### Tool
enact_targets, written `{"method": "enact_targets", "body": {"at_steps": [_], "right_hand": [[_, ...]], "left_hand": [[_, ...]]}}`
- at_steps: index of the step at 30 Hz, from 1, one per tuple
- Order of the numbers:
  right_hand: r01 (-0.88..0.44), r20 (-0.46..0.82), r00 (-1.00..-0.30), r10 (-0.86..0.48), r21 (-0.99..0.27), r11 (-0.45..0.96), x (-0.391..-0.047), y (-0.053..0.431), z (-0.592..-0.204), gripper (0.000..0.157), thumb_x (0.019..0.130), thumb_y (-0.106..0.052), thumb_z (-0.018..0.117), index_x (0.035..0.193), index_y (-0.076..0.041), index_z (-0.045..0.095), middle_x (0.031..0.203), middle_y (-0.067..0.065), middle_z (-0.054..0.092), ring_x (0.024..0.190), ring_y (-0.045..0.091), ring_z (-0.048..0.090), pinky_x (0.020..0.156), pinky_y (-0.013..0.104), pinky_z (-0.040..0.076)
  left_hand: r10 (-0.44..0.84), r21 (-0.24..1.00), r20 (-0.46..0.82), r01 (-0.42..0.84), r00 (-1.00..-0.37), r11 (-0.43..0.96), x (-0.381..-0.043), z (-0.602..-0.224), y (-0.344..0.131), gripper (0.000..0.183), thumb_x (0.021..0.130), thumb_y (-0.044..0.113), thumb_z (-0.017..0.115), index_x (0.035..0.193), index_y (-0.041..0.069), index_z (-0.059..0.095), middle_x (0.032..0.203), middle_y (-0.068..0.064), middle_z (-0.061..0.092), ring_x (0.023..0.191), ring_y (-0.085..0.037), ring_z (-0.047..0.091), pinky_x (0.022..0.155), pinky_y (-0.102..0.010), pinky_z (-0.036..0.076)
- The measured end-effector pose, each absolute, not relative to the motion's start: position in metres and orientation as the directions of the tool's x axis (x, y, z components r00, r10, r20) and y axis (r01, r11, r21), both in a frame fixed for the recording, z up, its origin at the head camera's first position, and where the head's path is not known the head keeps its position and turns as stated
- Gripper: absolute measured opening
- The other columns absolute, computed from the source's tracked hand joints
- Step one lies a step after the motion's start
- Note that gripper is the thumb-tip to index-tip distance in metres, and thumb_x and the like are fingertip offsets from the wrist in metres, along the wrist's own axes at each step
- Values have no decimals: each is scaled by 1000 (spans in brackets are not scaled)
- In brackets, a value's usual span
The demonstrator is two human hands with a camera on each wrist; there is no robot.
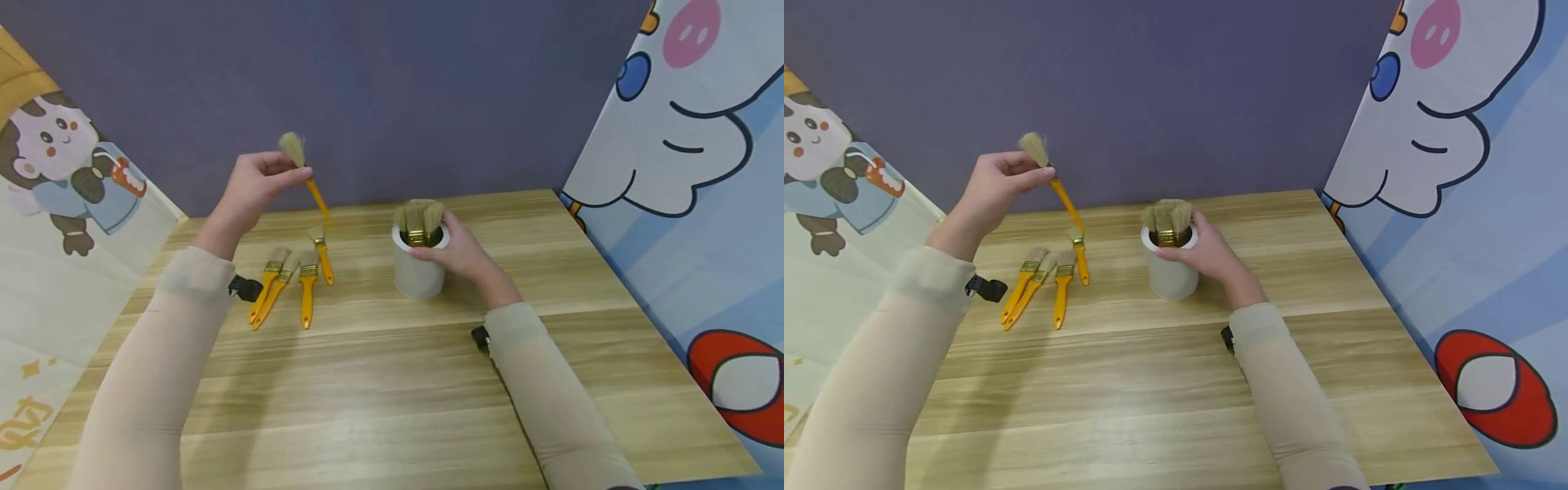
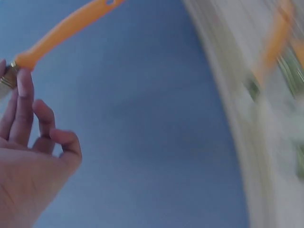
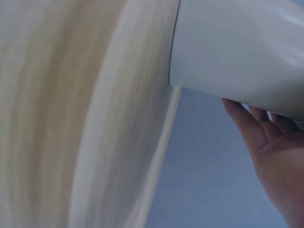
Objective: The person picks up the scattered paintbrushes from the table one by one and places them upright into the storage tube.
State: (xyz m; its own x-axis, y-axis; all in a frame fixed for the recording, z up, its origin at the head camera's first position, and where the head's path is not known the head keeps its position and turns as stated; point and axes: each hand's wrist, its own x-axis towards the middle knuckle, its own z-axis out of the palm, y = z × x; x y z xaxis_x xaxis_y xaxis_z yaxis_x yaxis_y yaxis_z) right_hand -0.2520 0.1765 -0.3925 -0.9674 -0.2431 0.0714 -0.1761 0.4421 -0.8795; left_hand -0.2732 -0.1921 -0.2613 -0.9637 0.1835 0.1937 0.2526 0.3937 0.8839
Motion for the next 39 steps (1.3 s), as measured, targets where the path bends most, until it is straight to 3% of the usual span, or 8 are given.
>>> {"method": "enact_targets", "body": {"at_steps": [7,14,23,32,39], "right_hand": [[-181,78,-968,-240,-876,448,-249,174,-390,111,82,-44,93,168,-24,26,169,13,41,156,36,40,126,61,34],[-180,83,-965,-249,-899,400,-246,174,-390,105,83,-42,92,166,-22,30,166,13,44,153,36,42,125,63,34],[-182,77,-959,-272,-904,387,-246,176,-392,103,85,-47,90,166,-26,29,167,10,42,153,37,43,124,64,36],[-157,57,-966,-251,-902,402,-246,174,-390,104,85,-44,90,166,-22,28,165,15,44,150,39,46,121,62,40],[-154,53,-967,-247,-900,407,-247,175,-390,104,84,-45,91,165,-22,30,165,13,44,150,36,47,121,61,40]], "left_hand": [[173,868,330,371,-928,331,-241,-244,-126,32,91,42,85,108,16,80,97,7,80,104,-18,70,94,-38,51],[213,787,418,469,-883,401,-226,-257,-88,27,94,46,82,104,21,80,91,4,75,81,-21,62,70,-32,47],[283,755,386,477,-878,450,-225,-278,-66,25,95,41,82,106,19,80,100,0,78,78,-18,66,67,-33,52],[296,708,299,419,-907,569,-234,-301,-67,26,96,43,79,102,19,79,93,-2,77,65,-20,47,57,-31,37],[289,715,218,354,-932,602,-236,-310,-64,24,97,44,79,103,21,78,94,-1,76,68,-20,47,58,-32,38]]}}
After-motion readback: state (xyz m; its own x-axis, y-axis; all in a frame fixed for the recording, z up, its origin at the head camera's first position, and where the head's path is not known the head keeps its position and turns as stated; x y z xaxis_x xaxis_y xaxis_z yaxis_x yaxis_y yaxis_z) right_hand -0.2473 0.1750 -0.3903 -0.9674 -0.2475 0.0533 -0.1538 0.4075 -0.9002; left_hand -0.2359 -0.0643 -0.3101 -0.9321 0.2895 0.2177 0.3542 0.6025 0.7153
